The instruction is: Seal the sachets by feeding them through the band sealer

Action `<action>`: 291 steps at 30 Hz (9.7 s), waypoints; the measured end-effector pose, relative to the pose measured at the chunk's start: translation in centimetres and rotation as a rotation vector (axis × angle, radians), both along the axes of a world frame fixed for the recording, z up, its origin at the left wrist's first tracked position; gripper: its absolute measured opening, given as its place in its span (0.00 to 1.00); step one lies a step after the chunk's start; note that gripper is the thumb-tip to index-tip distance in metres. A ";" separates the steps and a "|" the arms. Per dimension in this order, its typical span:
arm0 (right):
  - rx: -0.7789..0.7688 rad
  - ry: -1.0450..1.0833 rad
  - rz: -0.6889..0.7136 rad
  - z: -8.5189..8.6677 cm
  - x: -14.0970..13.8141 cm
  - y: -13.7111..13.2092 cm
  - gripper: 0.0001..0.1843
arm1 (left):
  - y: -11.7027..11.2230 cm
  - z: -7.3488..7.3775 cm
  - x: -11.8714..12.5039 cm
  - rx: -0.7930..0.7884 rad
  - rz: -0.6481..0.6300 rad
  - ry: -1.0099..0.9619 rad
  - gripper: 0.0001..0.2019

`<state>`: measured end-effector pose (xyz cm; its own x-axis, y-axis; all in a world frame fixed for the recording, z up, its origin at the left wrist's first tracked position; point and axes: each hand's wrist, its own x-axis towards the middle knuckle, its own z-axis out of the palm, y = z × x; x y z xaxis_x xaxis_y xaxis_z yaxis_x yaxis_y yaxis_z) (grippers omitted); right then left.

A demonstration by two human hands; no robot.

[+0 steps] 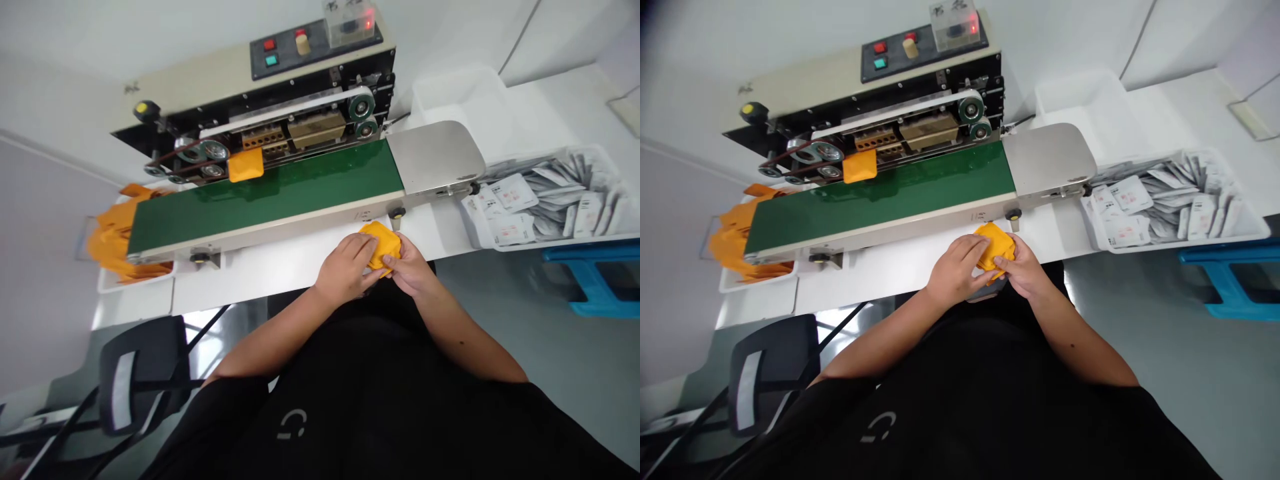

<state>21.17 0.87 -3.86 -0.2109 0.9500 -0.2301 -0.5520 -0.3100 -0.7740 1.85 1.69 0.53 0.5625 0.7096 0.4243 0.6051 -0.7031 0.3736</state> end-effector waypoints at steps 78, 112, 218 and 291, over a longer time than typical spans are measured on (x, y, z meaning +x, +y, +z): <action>-0.152 0.174 -0.276 -1.8 -0.8 1.4 0.23 | 2.5 6.8 -4.1 0.384 -0.331 -0.021 0.12; -0.126 0.218 -0.066 -3.8 1.5 3.1 0.30 | 22.7 7.1 2.5 0.247 0.015 0.186 0.19; -0.052 0.139 0.108 -4.1 1.7 4.5 0.26 | 8.8 7.8 -0.4 -0.057 0.142 -0.578 0.06; -0.094 0.098 -0.264 1.0 -3.9 -1.4 0.21 | -2.2 -0.4 -0.2 0.024 0.035 0.112 0.32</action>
<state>17.30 -0.55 -2.81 0.0155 0.9505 -0.3104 -0.6938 -0.2133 -0.6879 1.62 -0.47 0.15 0.5825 0.7199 0.3774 0.6664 -0.6888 0.2855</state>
